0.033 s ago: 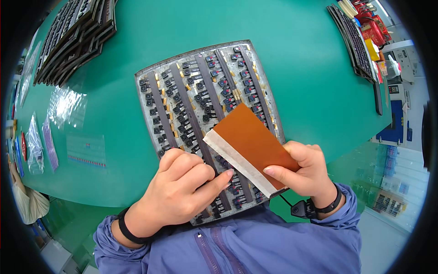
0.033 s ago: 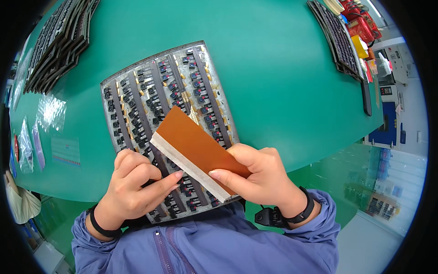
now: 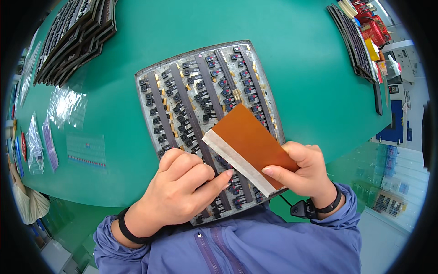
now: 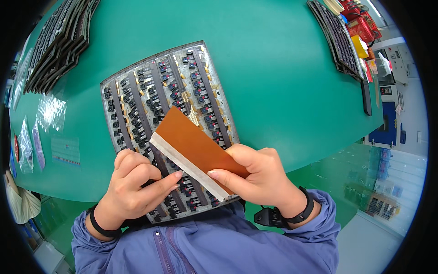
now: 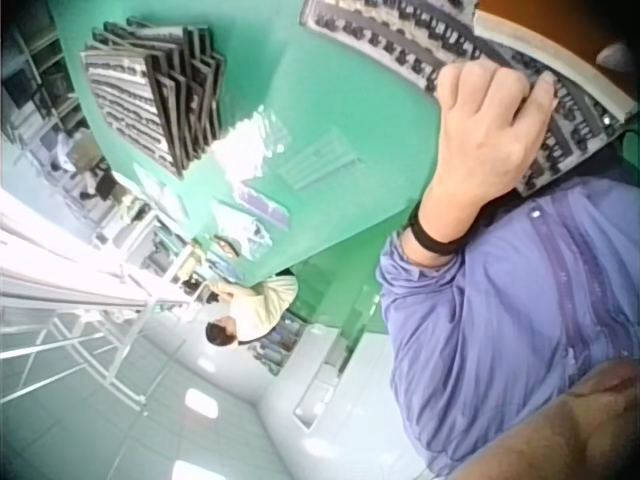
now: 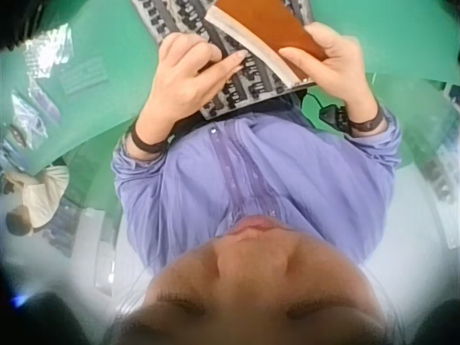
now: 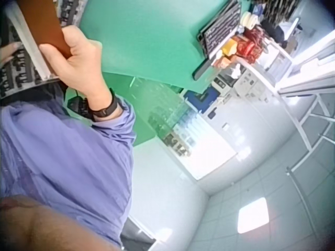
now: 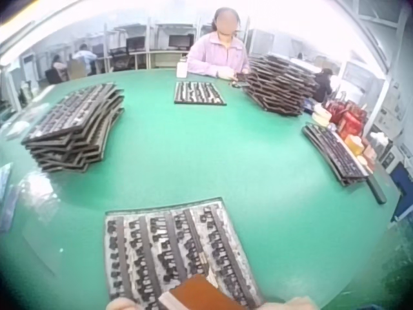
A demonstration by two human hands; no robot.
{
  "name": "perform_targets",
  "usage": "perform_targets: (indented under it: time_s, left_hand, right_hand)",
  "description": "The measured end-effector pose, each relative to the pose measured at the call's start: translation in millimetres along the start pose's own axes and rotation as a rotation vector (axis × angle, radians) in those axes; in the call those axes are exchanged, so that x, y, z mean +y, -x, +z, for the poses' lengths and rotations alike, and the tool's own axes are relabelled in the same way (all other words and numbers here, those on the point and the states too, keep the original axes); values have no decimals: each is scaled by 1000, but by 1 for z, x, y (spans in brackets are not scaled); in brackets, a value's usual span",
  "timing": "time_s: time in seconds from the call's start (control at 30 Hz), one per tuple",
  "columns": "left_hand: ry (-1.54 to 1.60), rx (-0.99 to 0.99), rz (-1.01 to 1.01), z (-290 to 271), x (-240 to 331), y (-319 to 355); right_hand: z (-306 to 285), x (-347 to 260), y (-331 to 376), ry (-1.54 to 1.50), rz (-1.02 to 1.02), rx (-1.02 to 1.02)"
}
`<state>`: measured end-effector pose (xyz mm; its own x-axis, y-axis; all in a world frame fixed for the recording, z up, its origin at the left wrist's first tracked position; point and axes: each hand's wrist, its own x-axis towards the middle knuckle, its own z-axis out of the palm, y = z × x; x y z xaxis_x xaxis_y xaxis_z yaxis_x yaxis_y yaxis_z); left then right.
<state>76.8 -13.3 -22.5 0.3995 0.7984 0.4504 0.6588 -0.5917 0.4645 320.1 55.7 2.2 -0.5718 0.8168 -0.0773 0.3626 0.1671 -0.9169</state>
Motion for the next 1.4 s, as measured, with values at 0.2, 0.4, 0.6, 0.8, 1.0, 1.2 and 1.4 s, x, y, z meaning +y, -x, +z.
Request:
perform_targets:
  time_s: [0.2, 0.4, 0.6, 0.8, 1.0, 1.2, 1.4]
  left_hand:
    - [20, 22, 5, -1, -1, 4]
    - [20, 39, -5, 1, -2, 5]
    - [31, 76, -10, 2, -1, 3]
    - [-1, 93, -52, 4, -1, 4]
    - [-11, 93, -73, 2, 0, 2]
    - [-35, 99, -125, -1, -3, -7]
    - [-25, 108, -144, 1, -5, -4]
  right_hand:
    - [3, -2, -1, 50, -10, -7]
    - [4, -6, -3, 95, 29, -15]
    - [3, -6, -3, 12, 108, 13]
    - [5, -7, -3, 100, 88, -5]
    - [0, -1, -2, -217, 211, 75]
    - [-1, 6, 1, -96, 59, 177]
    - [-4, -5, -10, -40, 183, 33]
